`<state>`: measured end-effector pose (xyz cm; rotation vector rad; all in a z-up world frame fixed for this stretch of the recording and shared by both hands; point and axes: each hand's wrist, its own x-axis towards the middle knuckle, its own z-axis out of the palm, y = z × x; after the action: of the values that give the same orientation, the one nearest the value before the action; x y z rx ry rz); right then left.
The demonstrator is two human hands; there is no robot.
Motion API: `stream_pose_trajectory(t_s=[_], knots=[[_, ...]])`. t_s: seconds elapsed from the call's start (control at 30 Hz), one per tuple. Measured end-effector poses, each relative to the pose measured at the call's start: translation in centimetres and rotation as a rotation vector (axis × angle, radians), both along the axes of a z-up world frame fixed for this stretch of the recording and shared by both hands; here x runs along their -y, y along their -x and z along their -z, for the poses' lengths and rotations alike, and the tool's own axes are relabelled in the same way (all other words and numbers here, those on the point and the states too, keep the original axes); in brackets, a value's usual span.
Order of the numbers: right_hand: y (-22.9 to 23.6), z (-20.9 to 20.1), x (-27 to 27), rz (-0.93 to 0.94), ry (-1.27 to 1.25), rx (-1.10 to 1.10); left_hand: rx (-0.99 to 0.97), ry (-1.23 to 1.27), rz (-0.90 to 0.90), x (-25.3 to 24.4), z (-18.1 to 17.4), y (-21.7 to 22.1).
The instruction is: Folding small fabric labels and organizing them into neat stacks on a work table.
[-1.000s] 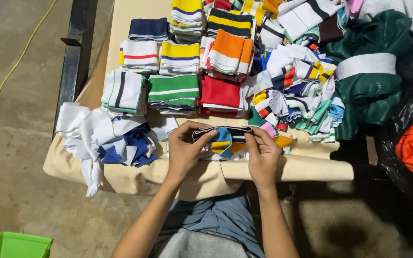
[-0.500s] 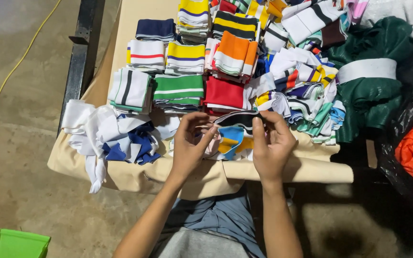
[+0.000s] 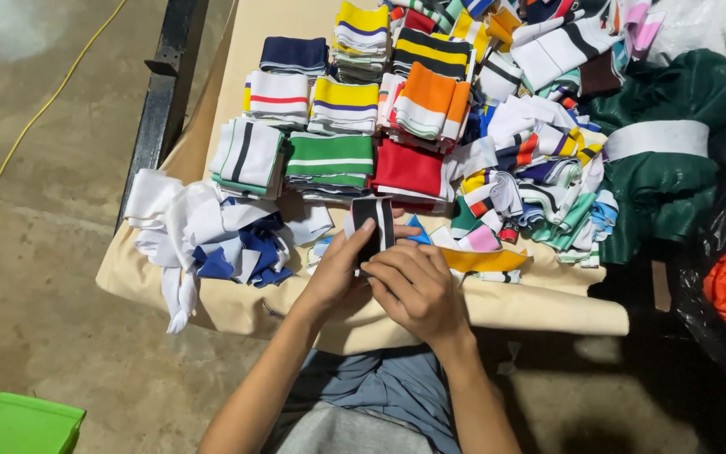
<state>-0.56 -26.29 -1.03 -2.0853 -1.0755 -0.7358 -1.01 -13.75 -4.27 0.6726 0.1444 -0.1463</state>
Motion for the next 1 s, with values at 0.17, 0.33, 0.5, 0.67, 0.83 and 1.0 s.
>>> stream_pose_trajectory(t_s=[0.17, 0.33, 0.5, 0.67, 0.83, 1.0], knots=[[-0.1, 1.5, 0.6, -0.043, 0.02, -0.066, -0.127, -0.073, -0.04, -0.2, -1.5, -0.2], [0.1, 2.2, 1.0, -0.036, -0.024, -0.091, -0.164, -0.018, -0.033, -0.2, -0.9, -0.1], [-0.2, 2.3, 1.4, 0.181, -0.089, -0.01, -0.142, -0.403, 0.157, -0.2, -4.2, 0.0], [-0.4, 2.8, 1.8, 0.211, -0.145, -0.023, 0.03, -0.814, 0.359, -0.7, -7.7, 0.0], [-0.6, 2.3, 1.7, 0.187, -0.216, -0.084, 0.185, -0.905, 0.373, -1.2, -3.5, -0.1], [-0.6, 1.7, 1.2, 0.143, -0.25, -0.161, 0.42, -0.814, 0.276, -1.2, 4.1, -0.4]])
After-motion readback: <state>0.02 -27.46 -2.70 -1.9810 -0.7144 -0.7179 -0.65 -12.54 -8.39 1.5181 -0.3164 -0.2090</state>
